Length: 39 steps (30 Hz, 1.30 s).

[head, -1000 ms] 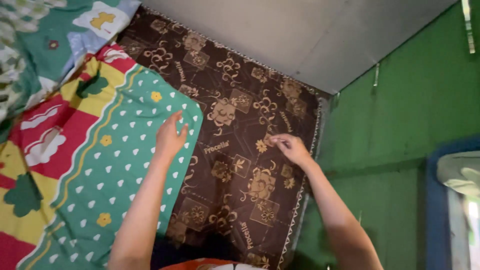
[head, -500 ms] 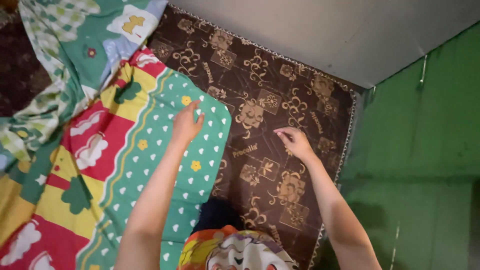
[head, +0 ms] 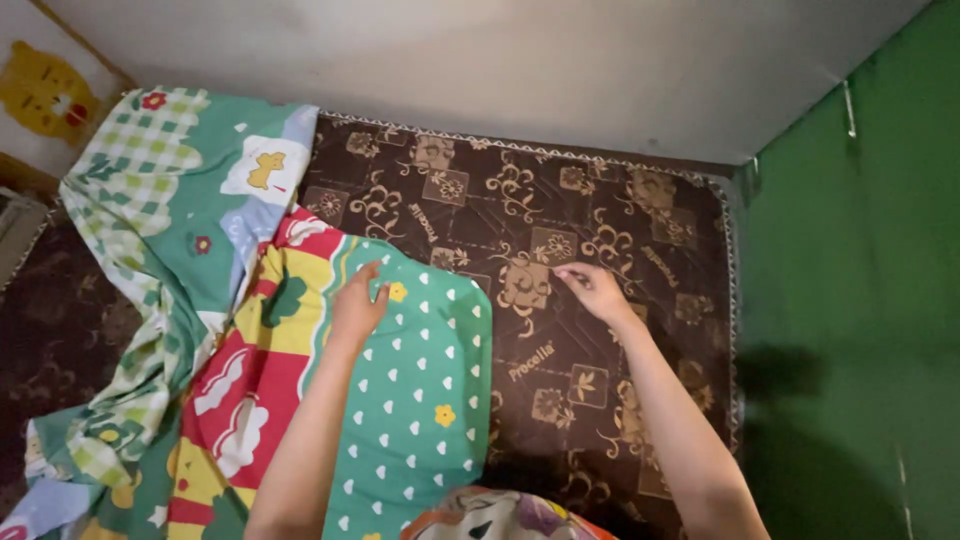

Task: Putting cases on pillows and bolsters on a mattress.

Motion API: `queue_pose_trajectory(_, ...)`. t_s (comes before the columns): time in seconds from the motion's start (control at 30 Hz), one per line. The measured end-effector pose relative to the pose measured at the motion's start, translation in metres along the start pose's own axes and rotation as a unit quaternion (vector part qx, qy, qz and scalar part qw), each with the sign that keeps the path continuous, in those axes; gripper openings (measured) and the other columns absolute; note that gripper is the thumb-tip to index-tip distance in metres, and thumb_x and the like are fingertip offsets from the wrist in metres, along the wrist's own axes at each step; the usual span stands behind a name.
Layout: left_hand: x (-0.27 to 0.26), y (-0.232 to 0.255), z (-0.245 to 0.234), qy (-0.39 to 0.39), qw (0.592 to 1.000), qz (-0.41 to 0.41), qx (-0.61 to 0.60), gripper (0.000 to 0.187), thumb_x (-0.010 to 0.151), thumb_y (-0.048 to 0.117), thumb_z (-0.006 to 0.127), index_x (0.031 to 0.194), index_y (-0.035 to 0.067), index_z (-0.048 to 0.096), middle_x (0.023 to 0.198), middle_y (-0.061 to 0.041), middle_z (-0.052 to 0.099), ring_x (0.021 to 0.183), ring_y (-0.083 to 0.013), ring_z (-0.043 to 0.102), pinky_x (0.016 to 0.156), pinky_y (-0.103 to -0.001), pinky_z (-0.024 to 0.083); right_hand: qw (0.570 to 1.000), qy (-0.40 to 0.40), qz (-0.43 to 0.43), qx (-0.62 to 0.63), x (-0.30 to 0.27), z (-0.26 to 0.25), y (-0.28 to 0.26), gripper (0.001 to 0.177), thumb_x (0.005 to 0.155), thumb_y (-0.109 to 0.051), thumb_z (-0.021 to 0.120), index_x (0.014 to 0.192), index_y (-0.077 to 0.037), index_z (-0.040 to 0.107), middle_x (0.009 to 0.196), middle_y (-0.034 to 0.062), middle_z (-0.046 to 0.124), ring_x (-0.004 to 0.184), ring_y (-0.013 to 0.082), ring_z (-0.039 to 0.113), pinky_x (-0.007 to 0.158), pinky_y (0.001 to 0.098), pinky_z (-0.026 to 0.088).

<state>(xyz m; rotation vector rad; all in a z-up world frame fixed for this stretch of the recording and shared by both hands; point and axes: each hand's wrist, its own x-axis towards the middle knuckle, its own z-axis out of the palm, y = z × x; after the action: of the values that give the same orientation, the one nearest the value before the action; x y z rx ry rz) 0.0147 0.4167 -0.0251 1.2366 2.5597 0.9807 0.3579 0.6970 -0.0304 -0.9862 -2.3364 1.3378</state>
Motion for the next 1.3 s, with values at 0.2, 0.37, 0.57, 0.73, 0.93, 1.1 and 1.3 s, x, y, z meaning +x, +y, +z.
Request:
queue_pose_trajectory(0.2,0.008,-0.047,0.014,0.000,0.999,-0.045,0.005,0.048,0.090,0.024,0.070,0.135,0.011,0.062,0.121,-0.014,0.072,0.108,-0.0366,0.068,0.092,-0.047,0.053,0.999,-0.016,0.012,-0.025,0.065,0.039,0.027,0.027,0.099,-0.028,0.065,0.119,-0.011,0.075,0.115,0.0069,0.078,0.102,0.0207,0.075,0.089,0.0351,0.058)
queue_pose_trajectory(0.37,-0.004,-0.073,0.063,-0.024,0.998,-0.064,-0.010,0.049,0.088,0.024,0.069,0.135,0.011,0.061,0.122,-0.015,0.072,0.111,-0.0380,0.067,0.095,-0.046,0.052,0.994,-0.073,0.071,-0.049,0.104,0.085,0.046,0.031,0.100,-0.031,0.065,0.123,-0.013,0.074,0.117,0.0083,0.077,0.107,0.0223,0.073,0.093,0.0377,0.056)
queue_pose_trajectory(0.57,-0.037,-0.097,0.136,0.035,0.993,-0.102,-0.052,0.045,0.090,0.022,0.069,0.132,0.008,0.063,0.124,-0.018,0.071,0.114,-0.0367,0.067,0.096,-0.045,0.053,0.989,-0.136,0.047,-0.025,0.156,0.149,0.172,0.032,0.099,-0.028,0.064,0.126,-0.014,0.071,0.121,0.0088,0.076,0.111,0.0204,0.072,0.096,0.0355,0.055)
queue_pose_trajectory(0.73,-0.080,-0.104,0.206,0.037,0.981,-0.186,-0.047,0.045,0.089,0.023,0.069,0.131,0.008,0.062,0.122,-0.015,0.072,0.113,-0.0348,0.067,0.095,-0.045,0.053,0.974,-0.202,0.078,0.071,0.191,0.240,0.357,0.033,0.099,-0.020,0.057,0.127,-0.008,0.068,0.115,0.0157,0.071,0.104,0.0269,0.066,0.092,0.0361,0.051)
queue_pose_trajectory(0.93,-0.122,-0.113,0.268,0.065,0.959,-0.266,-0.076,0.042,0.089,0.022,0.070,0.129,0.010,0.065,0.122,-0.013,0.072,0.114,-0.0341,0.067,0.095,-0.043,0.054,0.952,-0.258,0.162,0.041,0.214,0.347,0.411,0.057,0.096,-0.045,0.061,0.137,-0.006,0.056,0.133,0.0134,0.060,0.120,0.0258,0.057,0.099,0.0369,0.046)
queue_pose_trajectory(1.1,-0.155,-0.127,0.310,0.066,0.939,-0.321,-0.102,0.044,0.088,0.022,0.070,0.130,0.010,0.065,0.122,-0.014,0.072,0.114,-0.0327,0.069,0.096,-0.041,0.054,0.896,-0.205,0.361,0.159,0.193,0.357,0.295,0.078,0.093,-0.051,0.069,0.153,-0.015,0.036,0.151,0.0126,0.047,0.136,0.0280,0.048,0.105,0.0490,0.045)
queue_pose_trajectory(1.3,-0.113,-0.093,0.328,0.061,0.965,-0.254,-0.032,0.070,0.083,0.034,0.078,0.141,0.004,0.052,0.140,-0.022,0.059,0.129,-0.0389,0.056,0.107,-0.048,0.047,0.826,-0.312,0.294,0.366,0.194,0.342,0.248,0.050,0.090,-0.023,0.072,0.133,0.001,0.062,0.124,0.0149,0.071,0.111,0.0293,0.068,0.095,0.0433,0.056)
